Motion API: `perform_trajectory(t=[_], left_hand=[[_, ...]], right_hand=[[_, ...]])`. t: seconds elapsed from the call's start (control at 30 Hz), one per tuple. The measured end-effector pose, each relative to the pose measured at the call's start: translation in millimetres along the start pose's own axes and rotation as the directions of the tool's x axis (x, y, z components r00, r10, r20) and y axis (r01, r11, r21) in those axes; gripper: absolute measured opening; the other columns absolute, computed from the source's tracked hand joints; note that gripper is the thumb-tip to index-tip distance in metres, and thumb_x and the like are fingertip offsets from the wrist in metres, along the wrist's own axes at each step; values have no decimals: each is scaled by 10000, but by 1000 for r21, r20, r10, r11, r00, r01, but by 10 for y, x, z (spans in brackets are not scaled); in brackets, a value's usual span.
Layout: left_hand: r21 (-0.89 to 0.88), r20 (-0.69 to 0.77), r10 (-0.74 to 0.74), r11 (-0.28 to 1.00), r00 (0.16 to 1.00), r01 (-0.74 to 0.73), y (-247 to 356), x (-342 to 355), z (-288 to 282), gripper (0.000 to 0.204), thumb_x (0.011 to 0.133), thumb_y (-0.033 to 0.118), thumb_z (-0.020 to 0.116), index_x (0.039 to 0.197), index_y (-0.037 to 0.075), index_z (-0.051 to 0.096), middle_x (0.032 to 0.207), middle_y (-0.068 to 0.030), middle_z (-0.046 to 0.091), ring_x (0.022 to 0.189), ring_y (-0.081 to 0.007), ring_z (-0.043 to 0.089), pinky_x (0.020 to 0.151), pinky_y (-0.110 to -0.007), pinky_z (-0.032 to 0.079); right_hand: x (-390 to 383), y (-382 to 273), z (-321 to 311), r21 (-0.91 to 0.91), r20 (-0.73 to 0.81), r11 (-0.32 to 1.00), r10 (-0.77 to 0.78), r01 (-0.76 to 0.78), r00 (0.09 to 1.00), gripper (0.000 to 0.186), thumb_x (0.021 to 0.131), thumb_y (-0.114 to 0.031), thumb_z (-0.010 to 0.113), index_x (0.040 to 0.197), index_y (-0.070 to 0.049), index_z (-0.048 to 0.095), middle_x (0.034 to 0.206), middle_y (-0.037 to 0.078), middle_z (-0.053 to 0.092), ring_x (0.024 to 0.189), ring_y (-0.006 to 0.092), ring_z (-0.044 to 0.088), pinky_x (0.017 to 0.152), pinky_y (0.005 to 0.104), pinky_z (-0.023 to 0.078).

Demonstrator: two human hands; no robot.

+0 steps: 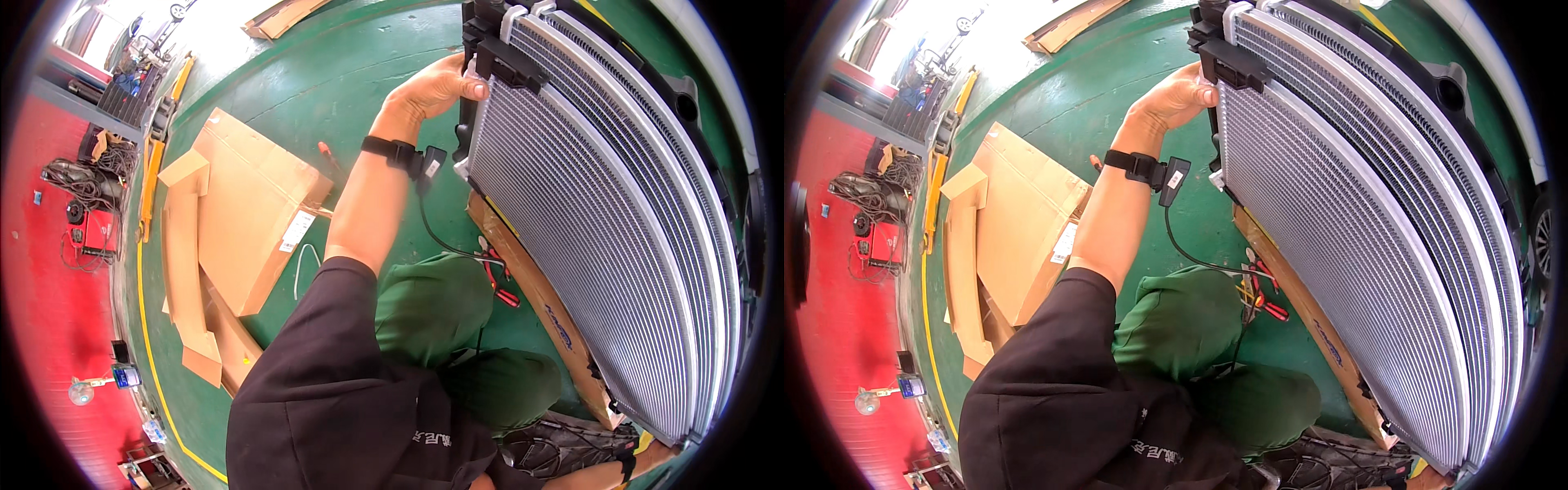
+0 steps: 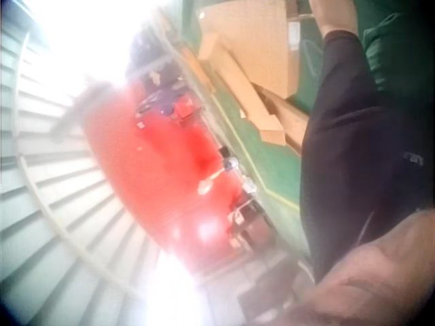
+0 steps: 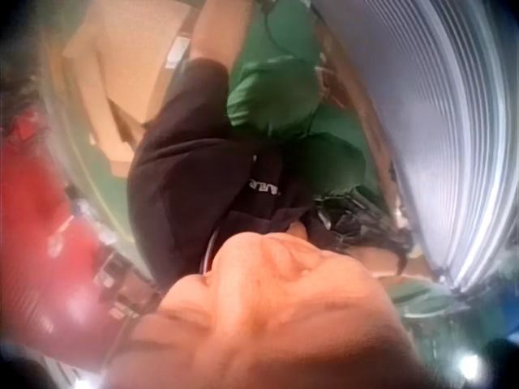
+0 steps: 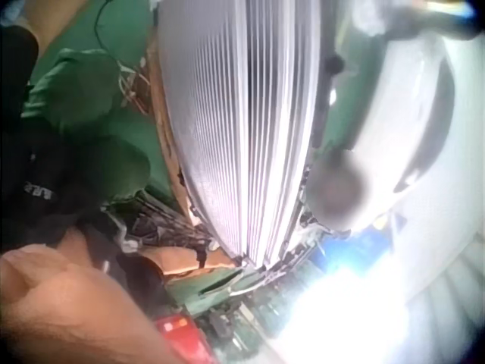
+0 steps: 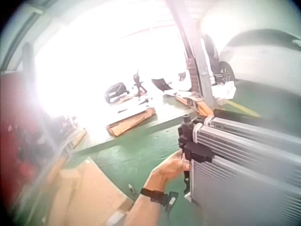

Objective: The person removes a cooling fan shroud from an old radiator and attaches it to a new radiator unit by hand.

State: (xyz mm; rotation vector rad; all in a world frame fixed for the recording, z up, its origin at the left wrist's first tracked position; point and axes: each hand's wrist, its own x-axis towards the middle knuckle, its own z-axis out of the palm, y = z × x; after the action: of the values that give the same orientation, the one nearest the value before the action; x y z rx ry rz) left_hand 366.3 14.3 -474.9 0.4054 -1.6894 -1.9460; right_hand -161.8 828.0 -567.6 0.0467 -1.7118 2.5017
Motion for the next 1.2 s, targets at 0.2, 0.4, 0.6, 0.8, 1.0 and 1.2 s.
perform_trajectory(t=[0.2,0.4,0.6,0.8,1.0,1.2], left_hand=[[-163,9,-2,987,1000,4,-5,66,156,747,668,224,872,1288,-20,536,1149,-64,631,1066,-188,568,1009,-318,393],[-263,31,-32,964,999,40,33,90,230,542,700,235,854,1150,22,640,1050,-30,676,956,-145,615,940,-285,439],[-412,127,10,910,992,44,40,213,177,401,718,34,779,1099,-1,660,1006,-78,714,934,-188,667,917,-320,507],[-302,-23,-47,953,999,38,599,-354,-34,366,758,158,798,1067,1,684,968,-70,713,903,-183,660,903,-308,486],[-137,-338,-23,990,941,-25,1235,-1277,-658,362,811,237,742,1089,16,671,1042,-68,706,983,-206,641,930,-368,485],[-55,-594,46,994,803,-98,1910,-2782,-1402,439,820,321,736,1141,31,661,1072,-108,699,1009,-277,642,955,-442,475]], right_hand=[[24,-7,61,20,-4,1000,10,-10,1000,769,842,-546,680,1391,-39,497,1452,129,487,1334,332,434,1122,524,314],[-78,-48,207,75,5,997,23,-24,1000,769,851,-557,663,1396,-41,492,1459,130,479,1340,333,428,1122,526,312],[-54,-488,258,123,24,992,12,-15,1000,770,860,-568,646,1401,-42,487,1466,131,472,1345,333,422,1122,528,309],[-1018,-1013,1877,-137,-97,980,-157,143,983,696,990,-529,434,1450,-8,406,1523,149,394,1384,357,368,1155,504,272],[-1305,-1182,3480,-83,19,996,-34,35,999,679,999,-508,413,1479,-28,381,1538,138,382,1396,352,371,1164,523,263],[-1518,-823,4878,-29,382,987,156,-157,911,608,1007,-413,469,1484,-48,374,1537,113,388,1392,316,383,1163,486,281]])
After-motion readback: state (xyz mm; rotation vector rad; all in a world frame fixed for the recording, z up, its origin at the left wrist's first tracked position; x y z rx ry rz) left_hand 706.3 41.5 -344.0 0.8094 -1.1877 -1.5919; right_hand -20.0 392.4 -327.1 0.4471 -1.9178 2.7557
